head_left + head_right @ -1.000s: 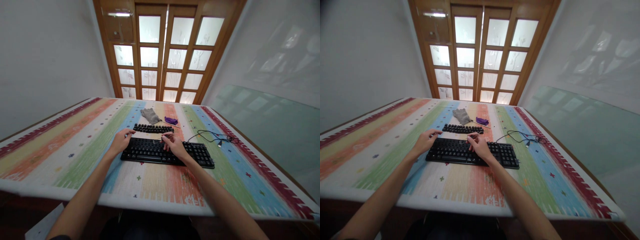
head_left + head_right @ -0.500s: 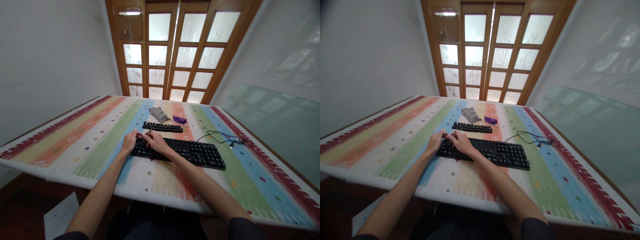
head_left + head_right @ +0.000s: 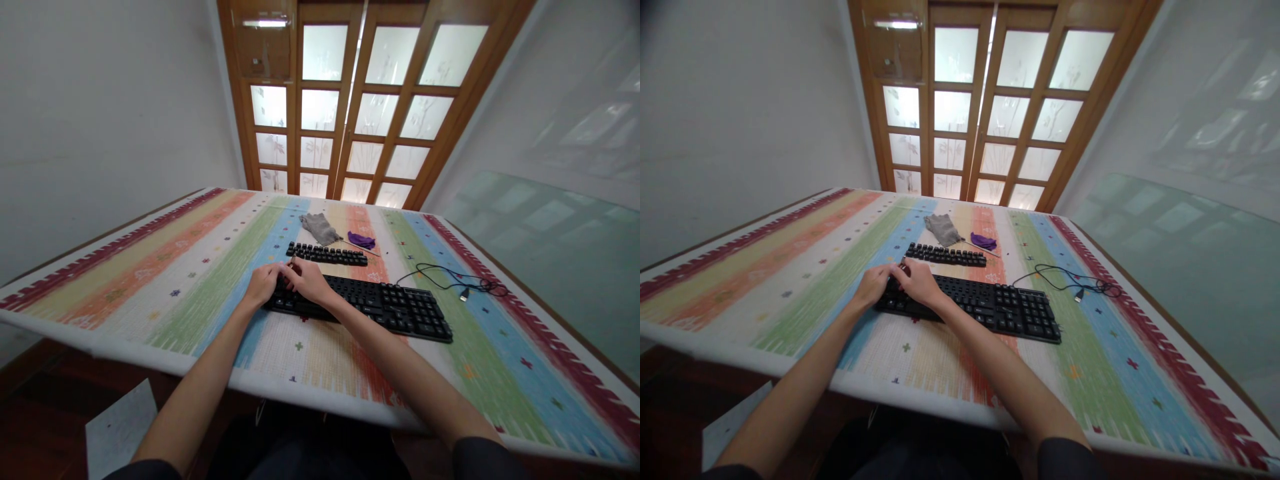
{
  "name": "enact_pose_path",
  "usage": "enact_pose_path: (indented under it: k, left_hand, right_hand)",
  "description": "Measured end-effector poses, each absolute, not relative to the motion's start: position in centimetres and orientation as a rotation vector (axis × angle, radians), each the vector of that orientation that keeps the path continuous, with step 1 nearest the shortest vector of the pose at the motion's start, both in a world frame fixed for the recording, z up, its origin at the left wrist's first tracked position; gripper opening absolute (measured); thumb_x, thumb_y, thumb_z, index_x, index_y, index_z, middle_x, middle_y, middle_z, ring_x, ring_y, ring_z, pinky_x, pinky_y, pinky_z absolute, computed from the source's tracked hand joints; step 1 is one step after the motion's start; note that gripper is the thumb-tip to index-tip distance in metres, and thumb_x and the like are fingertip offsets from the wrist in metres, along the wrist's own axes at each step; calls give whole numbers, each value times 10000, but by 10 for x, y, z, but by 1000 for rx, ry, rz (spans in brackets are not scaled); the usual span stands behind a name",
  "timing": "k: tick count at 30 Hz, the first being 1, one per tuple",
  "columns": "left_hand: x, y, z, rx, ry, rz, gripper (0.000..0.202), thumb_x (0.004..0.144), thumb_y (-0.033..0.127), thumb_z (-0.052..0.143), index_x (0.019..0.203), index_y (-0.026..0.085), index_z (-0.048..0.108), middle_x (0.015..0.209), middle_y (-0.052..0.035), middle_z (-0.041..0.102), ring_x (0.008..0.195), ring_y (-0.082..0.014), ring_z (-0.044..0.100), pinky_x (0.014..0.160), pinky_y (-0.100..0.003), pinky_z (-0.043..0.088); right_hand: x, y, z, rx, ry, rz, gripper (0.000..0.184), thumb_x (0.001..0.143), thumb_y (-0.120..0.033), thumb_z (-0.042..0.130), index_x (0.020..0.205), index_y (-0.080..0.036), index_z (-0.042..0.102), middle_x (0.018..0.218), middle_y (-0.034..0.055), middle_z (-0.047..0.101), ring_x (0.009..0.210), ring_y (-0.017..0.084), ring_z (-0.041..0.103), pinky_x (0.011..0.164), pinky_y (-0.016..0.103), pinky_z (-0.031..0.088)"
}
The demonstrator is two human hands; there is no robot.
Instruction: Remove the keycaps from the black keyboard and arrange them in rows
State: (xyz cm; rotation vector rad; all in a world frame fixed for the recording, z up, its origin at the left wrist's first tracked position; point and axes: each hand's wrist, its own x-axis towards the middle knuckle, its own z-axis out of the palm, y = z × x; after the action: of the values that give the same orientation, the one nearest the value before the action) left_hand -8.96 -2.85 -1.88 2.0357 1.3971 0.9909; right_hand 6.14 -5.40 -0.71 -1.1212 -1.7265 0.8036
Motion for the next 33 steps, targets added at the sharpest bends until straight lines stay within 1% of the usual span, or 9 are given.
enact_pose_path:
  k: [3, 5, 11, 15, 19, 23, 27, 31, 33]
  left_hand:
    - [-92, -28, -20, 2194, 1359, 954, 323, 852, 360, 443, 732, 188, 688, 787, -55, 704, 810, -228, 598, 830, -361, 469]
    - [-93, -30, -23, 2310, 1320, 949, 238, 824, 307, 489, 767, 193, 691, 799, -60, 695, 839, -235, 593, 853, -379, 472]
    - [-96, -34, -27, 2532, 1245, 902, 184, 801, 234, 491, 755, 194, 665, 862, -79, 622, 863, -228, 587, 845, -375, 495]
    - [-108, -30, -24, 2497, 1300, 888, 184, 799, 274, 505, 724, 190, 651, 817, -68, 616, 790, -216, 587, 817, -371, 492]
    - [-121, -27, -22, 2431, 1259, 811, 216, 801, 356, 540, 743, 196, 673, 741, -48, 649, 691, -191, 574, 736, -333, 489]
    - [-129, -30, -23, 2365, 1228, 799, 263, 818, 411, 534, 775, 200, 686, 777, -51, 682, 725, -193, 595, 729, -315, 491]
    - [-133, -34, -26, 2328, 1222, 782, 260, 810, 426, 563, 810, 203, 696, 843, -55, 683, 741, -187, 602, 724, -311, 500]
    - [-137, -35, -29, 2336, 1192, 768, 256, 816, 424, 577, 861, 200, 693, 844, -47, 661, 770, -190, 605, 750, -322, 508]
    - [-138, -36, -31, 2333, 1190, 762, 240, 821, 408, 579, 882, 202, 685, 847, -45, 658, 784, -194, 608, 766, -331, 507]
  right_hand:
    - [68, -54, -2, -1145, -1695, 754, 317, 907, -482, 544, 797, -189, 593, 647, 2, 643, 534, 133, 609, 542, 231, 453]
    - [73, -55, 2, -1156, -1676, 710, 307, 916, -468, 529, 805, -190, 599, 635, -5, 636, 537, 132, 597, 557, 233, 446]
    - [84, -63, 9, -1238, -1757, 466, 315, 955, -411, 468, 745, -194, 558, 634, -1, 601, 614, 153, 573, 652, 259, 417]
    - [88, -69, 7, -1280, -1845, 257, 303, 974, -378, 439, 745, -197, 522, 723, 19, 574, 691, 165, 540, 696, 270, 404]
    - [88, -71, 6, -1242, -2024, 183, 268, 994, -303, 395, 823, -184, 563, 859, 49, 582, 800, 171, 541, 780, 279, 416]
    - [83, -66, 5, -1277, -2159, 225, 250, 996, -239, 386, 895, -164, 602, 899, 68, 634, 838, 177, 565, 799, 288, 418]
    - [74, -59, 1, -1350, -2290, 292, 265, 988, -259, 440, 881, -151, 658, 894, 94, 696, 819, 186, 608, 750, 284, 411]
    - [66, -58, -1, -1408, -2414, 321, 192, 913, -280, 573, 934, -141, 703, 943, 118, 726, 870, 220, 652, 735, 286, 418]
    - [63, -60, 1, -1446, -2456, 305, 206, 886, -301, 603, 959, -144, 715, 969, 133, 730, 894, 248, 665, 722, 296, 430]
